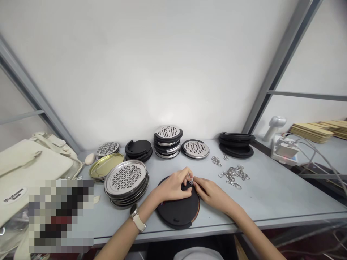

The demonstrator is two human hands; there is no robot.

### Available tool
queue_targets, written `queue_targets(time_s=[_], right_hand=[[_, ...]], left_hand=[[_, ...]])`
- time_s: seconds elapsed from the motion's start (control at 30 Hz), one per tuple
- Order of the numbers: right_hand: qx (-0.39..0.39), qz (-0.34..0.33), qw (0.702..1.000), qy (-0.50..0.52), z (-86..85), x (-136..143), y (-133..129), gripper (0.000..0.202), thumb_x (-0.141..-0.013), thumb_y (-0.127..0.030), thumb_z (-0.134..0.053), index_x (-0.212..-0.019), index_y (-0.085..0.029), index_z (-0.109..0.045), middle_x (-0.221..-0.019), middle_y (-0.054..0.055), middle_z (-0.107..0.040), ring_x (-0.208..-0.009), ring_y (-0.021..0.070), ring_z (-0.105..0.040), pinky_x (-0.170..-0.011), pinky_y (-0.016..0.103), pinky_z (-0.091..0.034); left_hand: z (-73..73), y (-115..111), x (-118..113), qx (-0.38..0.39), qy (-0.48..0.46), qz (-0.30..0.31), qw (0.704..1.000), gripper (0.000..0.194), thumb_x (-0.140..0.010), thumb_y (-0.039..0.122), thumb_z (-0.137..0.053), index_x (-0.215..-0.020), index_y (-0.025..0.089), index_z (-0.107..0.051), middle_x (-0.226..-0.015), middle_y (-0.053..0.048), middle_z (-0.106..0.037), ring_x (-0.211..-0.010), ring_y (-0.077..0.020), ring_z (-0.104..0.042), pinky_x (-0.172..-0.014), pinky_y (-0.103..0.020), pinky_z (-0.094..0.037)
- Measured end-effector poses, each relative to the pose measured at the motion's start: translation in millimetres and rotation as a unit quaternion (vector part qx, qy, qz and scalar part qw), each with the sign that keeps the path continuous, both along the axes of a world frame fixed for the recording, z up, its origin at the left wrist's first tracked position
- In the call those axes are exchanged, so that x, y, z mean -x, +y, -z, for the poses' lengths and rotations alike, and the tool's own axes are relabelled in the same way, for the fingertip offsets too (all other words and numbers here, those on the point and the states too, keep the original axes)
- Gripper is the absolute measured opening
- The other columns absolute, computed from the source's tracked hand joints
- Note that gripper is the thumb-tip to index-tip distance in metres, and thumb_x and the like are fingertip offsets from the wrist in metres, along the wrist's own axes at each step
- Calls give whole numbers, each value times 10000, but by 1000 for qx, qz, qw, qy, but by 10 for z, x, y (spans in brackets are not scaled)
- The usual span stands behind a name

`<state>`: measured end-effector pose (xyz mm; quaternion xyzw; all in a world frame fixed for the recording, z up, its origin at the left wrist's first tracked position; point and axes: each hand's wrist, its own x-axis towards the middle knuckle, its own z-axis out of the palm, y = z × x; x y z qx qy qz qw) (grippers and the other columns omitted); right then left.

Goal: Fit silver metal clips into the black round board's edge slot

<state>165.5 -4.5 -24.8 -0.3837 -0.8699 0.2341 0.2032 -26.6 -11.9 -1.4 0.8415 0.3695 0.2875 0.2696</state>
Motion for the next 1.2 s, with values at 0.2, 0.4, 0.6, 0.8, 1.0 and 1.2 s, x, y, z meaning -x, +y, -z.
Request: queue_targets(time_s=[0.2,0.4,0.6,0.8,1.0,1.2], right_hand=[[10,-6,1000,4,15,-2,22,279,-974,-301,-269,-897,-198,-517,-788,41,-611,-688,167,-559,-665,273,-413],[17,-5,1000,8,53,-13,55,274,-977,-311,-259,-930,-204,-507,-799,44,-615,-697,176,-569,-665,277,-412],[25,5,1000,16,21,-14,41,265,-970,-320,-273,-862,-212,-490,-732,21,-591,-646,167,-551,-621,262,-394],[35,6,999,19,1,-4,43,264,-969,-324,-279,-827,-210,-470,-695,3,-554,-615,155,-518,-606,257,-367],[44,11,999,29,-1,-2,45,270,-971,-331,-280,-807,-210,-457,-683,-10,-540,-607,144,-505,-596,250,-351],[53,23,998,32,-22,-4,14,296,-969,-369,-298,-818,-202,-490,-689,-7,-553,-611,141,-512,-590,247,-360]], left_hand=[[-10,6,3,6,-10,2,1000,327,-688,123,-575,-962,218,-422,-880,21,-539,-718,-104,-509,-676,-232,-430],[-29,0,3,17,-12,-2,1000,324,-681,126,-581,-954,216,-432,-847,24,-530,-713,-106,-501,-659,-228,-420],[-21,8,7,25,-16,2,1000,308,-686,132,-579,-945,215,-436,-832,30,-529,-720,-105,-503,-662,-226,-418],[-16,10,12,34,-15,5,999,302,-696,144,-587,-950,212,-439,-825,24,-532,-729,-112,-508,-667,-230,-420],[-28,2,16,39,-16,6,999,300,-717,146,-573,-978,216,-440,-818,25,-535,-732,-115,-515,-682,-239,-427],[-18,8,11,25,-12,12,1000,307,-732,131,-547,-1002,216,-429,-882,12,-541,-738,-112,-525,-713,-251,-437]])
